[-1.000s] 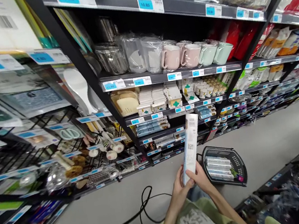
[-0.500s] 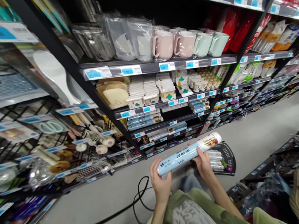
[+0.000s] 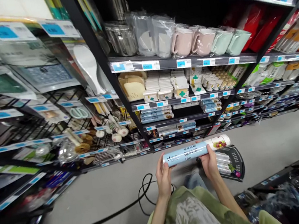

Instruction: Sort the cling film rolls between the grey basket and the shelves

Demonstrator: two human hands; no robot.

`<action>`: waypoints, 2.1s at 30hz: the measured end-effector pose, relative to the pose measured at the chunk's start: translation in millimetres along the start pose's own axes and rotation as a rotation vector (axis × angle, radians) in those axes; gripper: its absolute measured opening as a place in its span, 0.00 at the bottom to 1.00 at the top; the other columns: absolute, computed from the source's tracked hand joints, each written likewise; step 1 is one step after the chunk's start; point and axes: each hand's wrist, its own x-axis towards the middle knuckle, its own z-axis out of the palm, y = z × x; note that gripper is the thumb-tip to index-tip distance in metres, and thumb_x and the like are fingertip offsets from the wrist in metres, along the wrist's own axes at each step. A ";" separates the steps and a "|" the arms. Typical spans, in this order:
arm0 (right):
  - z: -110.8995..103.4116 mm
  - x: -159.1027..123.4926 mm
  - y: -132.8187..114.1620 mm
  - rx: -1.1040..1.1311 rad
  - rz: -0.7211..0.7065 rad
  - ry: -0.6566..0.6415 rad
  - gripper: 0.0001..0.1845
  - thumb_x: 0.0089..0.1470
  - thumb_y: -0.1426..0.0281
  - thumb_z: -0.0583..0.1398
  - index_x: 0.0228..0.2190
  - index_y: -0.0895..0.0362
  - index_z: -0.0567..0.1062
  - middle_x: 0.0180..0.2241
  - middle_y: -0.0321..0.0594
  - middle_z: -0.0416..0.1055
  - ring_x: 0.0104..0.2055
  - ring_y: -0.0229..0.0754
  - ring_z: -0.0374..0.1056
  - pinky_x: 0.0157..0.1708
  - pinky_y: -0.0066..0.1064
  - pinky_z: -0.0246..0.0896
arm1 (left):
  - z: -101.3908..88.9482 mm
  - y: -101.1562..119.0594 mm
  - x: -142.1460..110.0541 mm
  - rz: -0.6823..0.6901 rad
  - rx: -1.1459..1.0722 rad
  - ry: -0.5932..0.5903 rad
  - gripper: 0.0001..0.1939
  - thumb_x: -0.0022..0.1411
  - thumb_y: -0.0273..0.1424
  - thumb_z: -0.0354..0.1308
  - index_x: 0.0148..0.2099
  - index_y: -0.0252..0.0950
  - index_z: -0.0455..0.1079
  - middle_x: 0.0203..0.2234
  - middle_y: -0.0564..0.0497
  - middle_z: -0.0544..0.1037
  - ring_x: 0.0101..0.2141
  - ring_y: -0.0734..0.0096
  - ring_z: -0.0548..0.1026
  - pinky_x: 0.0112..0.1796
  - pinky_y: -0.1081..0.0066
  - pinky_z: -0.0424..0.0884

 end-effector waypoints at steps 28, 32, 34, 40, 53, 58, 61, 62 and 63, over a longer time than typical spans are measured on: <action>-14.5 22.0 -10.3 0.034 -0.092 0.118 0.31 0.53 0.46 0.73 0.48 0.53 0.76 0.45 0.43 0.85 0.47 0.53 0.83 0.51 0.49 0.80 | -10.3 2.6 1.5 0.050 -0.021 -0.009 0.28 0.64 0.45 0.70 0.63 0.42 0.76 0.64 0.39 0.76 0.61 0.51 0.76 0.50 0.64 0.78; -26.2 36.8 -20.3 0.076 -0.112 0.195 0.29 0.51 0.46 0.73 0.45 0.52 0.76 0.44 0.39 0.84 0.45 0.49 0.83 0.47 0.42 0.81 | -10.9 9.3 1.3 -0.012 -0.048 -0.096 0.27 0.60 0.39 0.70 0.62 0.44 0.77 0.69 0.41 0.71 0.68 0.48 0.69 0.52 0.65 0.77; -30.8 39.3 -19.8 0.055 -0.105 0.209 0.29 0.48 0.48 0.76 0.43 0.52 0.77 0.41 0.36 0.84 0.43 0.46 0.82 0.44 0.37 0.80 | -9.5 8.5 3.2 -0.085 -0.056 -0.091 0.26 0.61 0.39 0.70 0.60 0.43 0.77 0.70 0.41 0.69 0.68 0.48 0.68 0.54 0.63 0.77; -51.9 37.5 -29.9 -0.263 -0.010 0.020 0.30 0.36 0.57 0.82 0.39 0.58 0.83 0.36 0.38 0.83 0.38 0.44 0.77 0.40 0.33 0.75 | -11.8 -0.6 16.0 -0.175 -0.169 0.253 0.19 0.69 0.42 0.68 0.58 0.44 0.74 0.53 0.47 0.79 0.56 0.63 0.78 0.57 0.63 0.76; -88.3 38.3 -38.1 -0.842 -0.456 -0.259 0.14 0.47 0.68 0.73 0.39 0.51 0.86 0.50 0.47 0.84 0.55 0.57 0.77 0.65 0.57 0.66 | -10.6 14.1 17.3 -0.069 -0.239 0.093 0.30 0.65 0.43 0.71 0.65 0.44 0.70 0.64 0.39 0.74 0.66 0.50 0.73 0.63 0.53 0.73; -81.4 39.6 -45.2 -0.867 -0.470 -0.262 0.14 0.47 0.66 0.74 0.39 0.50 0.87 0.50 0.47 0.84 0.56 0.57 0.77 0.64 0.56 0.68 | -14.1 13.7 14.5 -0.089 -0.259 0.108 0.32 0.62 0.42 0.72 0.65 0.43 0.70 0.63 0.39 0.75 0.65 0.49 0.74 0.62 0.55 0.74; -79.9 42.1 -50.3 -0.912 -0.400 -0.314 0.18 0.44 0.63 0.77 0.40 0.51 0.87 0.50 0.48 0.84 0.55 0.58 0.77 0.59 0.54 0.73 | -16.8 15.4 14.0 -0.067 -0.250 0.103 0.33 0.62 0.40 0.72 0.66 0.44 0.69 0.63 0.41 0.75 0.65 0.53 0.74 0.63 0.57 0.73; -80.2 43.2 -51.1 -0.926 -0.352 -0.339 0.22 0.41 0.62 0.79 0.40 0.51 0.87 0.50 0.49 0.85 0.54 0.59 0.78 0.56 0.53 0.75 | -17.8 15.7 14.9 -0.053 -0.257 0.110 0.33 0.61 0.40 0.72 0.67 0.44 0.69 0.63 0.42 0.75 0.64 0.55 0.74 0.63 0.59 0.73; -80.6 44.5 -51.2 -0.934 -0.300 -0.355 0.26 0.37 0.61 0.81 0.41 0.52 0.87 0.49 0.49 0.85 0.52 0.59 0.79 0.53 0.52 0.77 | -18.9 15.5 16.3 -0.042 -0.272 0.126 0.34 0.60 0.39 0.73 0.67 0.44 0.69 0.63 0.42 0.75 0.64 0.56 0.75 0.62 0.60 0.73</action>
